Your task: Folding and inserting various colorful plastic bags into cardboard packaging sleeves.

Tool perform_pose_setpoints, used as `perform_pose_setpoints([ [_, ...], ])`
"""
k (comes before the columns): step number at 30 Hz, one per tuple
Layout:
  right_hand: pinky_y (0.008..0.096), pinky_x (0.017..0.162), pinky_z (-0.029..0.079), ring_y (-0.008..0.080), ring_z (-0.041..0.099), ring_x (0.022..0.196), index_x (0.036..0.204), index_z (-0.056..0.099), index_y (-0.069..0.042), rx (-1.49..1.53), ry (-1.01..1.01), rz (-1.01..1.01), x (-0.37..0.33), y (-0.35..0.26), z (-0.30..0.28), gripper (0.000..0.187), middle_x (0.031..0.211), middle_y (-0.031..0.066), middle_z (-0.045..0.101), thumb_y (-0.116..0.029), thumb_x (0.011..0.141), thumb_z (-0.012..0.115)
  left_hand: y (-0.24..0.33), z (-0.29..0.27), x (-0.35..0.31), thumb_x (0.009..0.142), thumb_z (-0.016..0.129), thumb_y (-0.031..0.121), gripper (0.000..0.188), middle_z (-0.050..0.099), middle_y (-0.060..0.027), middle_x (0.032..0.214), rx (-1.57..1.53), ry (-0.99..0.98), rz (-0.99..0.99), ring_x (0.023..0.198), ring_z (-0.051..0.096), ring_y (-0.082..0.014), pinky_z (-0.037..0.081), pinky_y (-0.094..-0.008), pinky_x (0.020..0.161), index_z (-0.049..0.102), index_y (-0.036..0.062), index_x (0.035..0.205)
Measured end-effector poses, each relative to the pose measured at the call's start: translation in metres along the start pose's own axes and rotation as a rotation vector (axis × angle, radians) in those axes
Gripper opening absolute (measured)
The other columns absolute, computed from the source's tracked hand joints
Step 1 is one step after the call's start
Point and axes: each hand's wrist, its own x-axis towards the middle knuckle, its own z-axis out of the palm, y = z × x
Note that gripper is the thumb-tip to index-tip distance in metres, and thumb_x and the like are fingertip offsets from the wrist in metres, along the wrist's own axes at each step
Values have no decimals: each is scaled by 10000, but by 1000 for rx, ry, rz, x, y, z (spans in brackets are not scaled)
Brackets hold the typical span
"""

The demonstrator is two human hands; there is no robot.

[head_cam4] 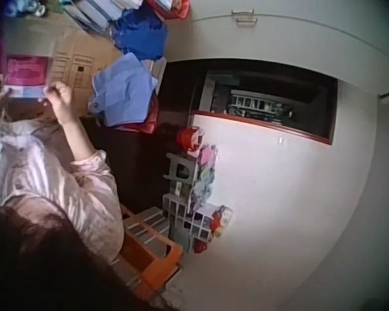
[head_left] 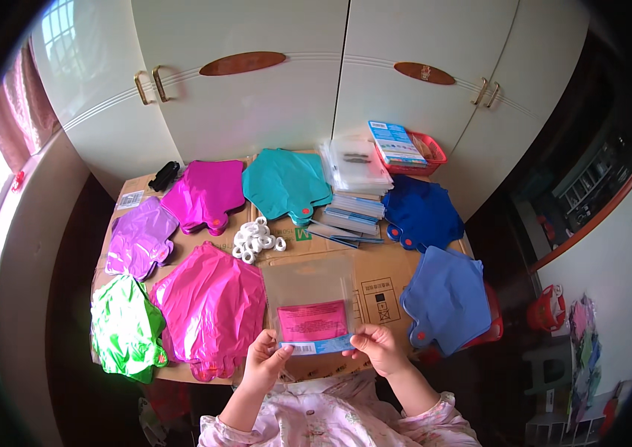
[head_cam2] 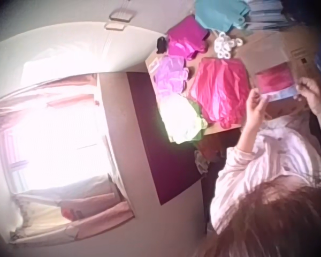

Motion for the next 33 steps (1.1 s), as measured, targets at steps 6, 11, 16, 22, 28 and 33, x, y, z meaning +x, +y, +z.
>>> perform_pose_setpoints([
  [6, 235, 594, 507, 137, 640, 683, 912, 609, -31, 37, 190, -84, -6, 10, 7, 124, 805, 49, 642, -147, 941, 577, -10, -2, 1, 944, 556, 65, 41, 496, 53, 720, -53, -50, 5, 553, 393, -9, 283, -160, 472, 538, 87, 974],
  [11, 227, 625, 506, 94, 618, 694, 946, 586, -5, -218, 242, -127, -21, -11, -13, 140, 805, 20, 607, -136, 962, 539, -8, 10, 3, 963, 526, 92, 92, 586, 4, 836, 177, -85, -55, 692, 485, -32, 382, -186, 601, 563, 33, 1022],
  [16, 257, 600, 496, 118, 597, 632, 995, 571, -8, -369, 885, -563, -52, -65, -127, 128, 753, 35, 598, -122, 961, 523, -2, 20, 0, 933, 546, 51, 146, 629, -56, 972, 409, -105, 26, 874, 549, -79, 440, -228, 794, 538, 4, 1071],
  [22, 281, 527, 479, 116, 603, 565, 966, 632, 11, -1016, 1490, -360, -145, -79, -325, 226, 662, 72, 614, -195, 943, 543, 0, 17, -1, 908, 570, 22, 136, 625, -46, 961, 484, -121, 39, 792, 516, -51, 416, -197, 693, 531, 15, 1038],
  [28, 332, 556, 518, 189, 617, 726, 1063, 587, -82, -84, 1431, 176, -140, 34, -416, 217, 919, 70, 615, -231, 925, 513, 5, 20, -8, 905, 567, 18, 125, 621, -49, 961, 476, -61, 47, 764, 498, -39, 405, -184, 659, 532, 16, 1025],
  [33, 358, 616, 490, 168, 600, 819, 1032, 621, -95, -522, 1223, 126, -139, 113, -488, 196, 907, 36, 624, -218, 918, 521, 14, 11, -30, 925, 523, 50, 134, 606, -63, 977, 507, -75, 65, 783, 495, -48, 414, -206, 685, 539, 13, 1052],
])
